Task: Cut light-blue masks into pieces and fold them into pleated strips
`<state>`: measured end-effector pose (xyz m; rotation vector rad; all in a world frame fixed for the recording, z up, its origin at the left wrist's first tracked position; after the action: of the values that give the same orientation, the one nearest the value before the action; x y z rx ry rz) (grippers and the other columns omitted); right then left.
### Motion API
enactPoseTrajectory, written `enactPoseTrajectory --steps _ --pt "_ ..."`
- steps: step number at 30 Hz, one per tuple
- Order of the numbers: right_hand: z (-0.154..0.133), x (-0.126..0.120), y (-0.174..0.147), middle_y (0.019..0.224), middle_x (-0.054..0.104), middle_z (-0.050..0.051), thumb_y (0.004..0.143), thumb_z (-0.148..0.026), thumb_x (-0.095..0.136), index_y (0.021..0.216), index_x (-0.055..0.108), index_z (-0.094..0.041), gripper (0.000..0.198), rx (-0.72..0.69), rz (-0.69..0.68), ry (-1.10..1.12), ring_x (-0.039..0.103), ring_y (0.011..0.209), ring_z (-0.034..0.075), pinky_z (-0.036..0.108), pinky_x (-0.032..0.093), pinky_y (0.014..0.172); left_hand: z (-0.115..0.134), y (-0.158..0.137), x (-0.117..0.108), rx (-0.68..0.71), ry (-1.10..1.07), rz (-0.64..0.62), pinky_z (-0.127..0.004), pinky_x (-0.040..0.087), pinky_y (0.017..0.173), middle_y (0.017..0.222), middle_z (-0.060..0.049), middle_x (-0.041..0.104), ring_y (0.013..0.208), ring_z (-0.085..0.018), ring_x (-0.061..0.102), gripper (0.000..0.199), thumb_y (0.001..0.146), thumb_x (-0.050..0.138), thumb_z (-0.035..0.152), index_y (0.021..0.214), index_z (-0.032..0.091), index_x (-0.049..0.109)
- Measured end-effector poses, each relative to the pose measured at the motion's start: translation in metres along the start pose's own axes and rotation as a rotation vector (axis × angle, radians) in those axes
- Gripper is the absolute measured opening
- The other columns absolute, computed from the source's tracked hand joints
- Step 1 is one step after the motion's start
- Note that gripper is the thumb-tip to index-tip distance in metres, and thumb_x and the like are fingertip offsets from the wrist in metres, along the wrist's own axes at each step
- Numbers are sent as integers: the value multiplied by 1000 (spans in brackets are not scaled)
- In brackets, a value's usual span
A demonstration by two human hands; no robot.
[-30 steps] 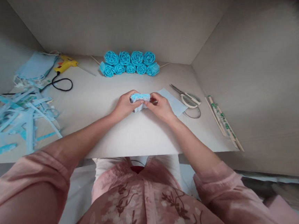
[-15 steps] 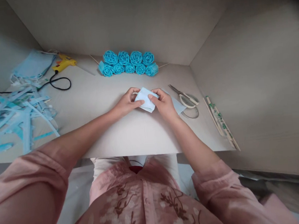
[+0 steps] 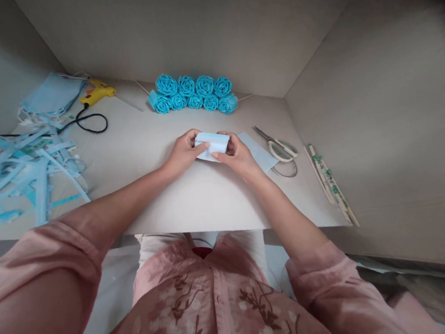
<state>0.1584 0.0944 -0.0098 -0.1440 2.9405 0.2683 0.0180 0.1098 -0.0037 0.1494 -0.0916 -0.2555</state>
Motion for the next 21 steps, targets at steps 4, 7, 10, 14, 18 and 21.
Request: enactPoseTrajectory --steps 4,7,10,14,18,21 --pt "0 -9 2 88 68 2 70 -42 73 93 62 -21 34 -14 62 -4 62 83 17 31 49 78 -6 1 4 -33 -4 -47 -19 39 58 74 4 52 64 -8 49 25 73 69 27 86 18 49" --pt "-13 -18 0 79 65 -1 74 -38 70 87 63 -20 23 -69 112 -70 58 73 14 28 47 71 -8 3 8 -4 93 -106 -21 39 59 75 3 53 66 -9 50 23 73 67 27 84 17 49" --pt "-30 -21 -4 78 64 -2 77 -36 67 88 65 -20 19 -145 135 -179 57 71 13 27 45 69 -4 6 7 80 262 -106 -22 41 64 77 2 55 69 -10 51 19 72 65 26 82 17 51" --pt "-42 -19 -10 84 69 0 81 -34 62 91 66 -21 16 -229 159 -360 61 78 16 29 47 76 2 5 8 146 375 -113 -29 47 81 102 -6 64 88 -16 60 38 73 64 28 108 15 56" --pt "-41 -6 -11 110 71 4 82 -37 62 110 64 -23 32 -280 81 -443 64 99 22 35 50 88 3 0 15 160 439 -165 -36 46 95 128 -13 59 110 -23 59 66 75 64 33 135 15 45" --pt "-39 0 -11 123 67 6 82 -41 63 125 57 -25 47 -285 38 -447 63 110 24 39 50 93 3 -4 18 188 465 -184 -38 43 102 140 -14 52 120 -26 55 68 77 63 34 139 17 42"
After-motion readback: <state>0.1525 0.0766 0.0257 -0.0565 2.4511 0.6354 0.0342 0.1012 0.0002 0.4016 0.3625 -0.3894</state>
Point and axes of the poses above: each hand's wrist, its own y-axis towards the middle knuckle, its own x-axis out of the palm, z = x × y, the point moved 10 cm from there along y, towards the middle knuckle
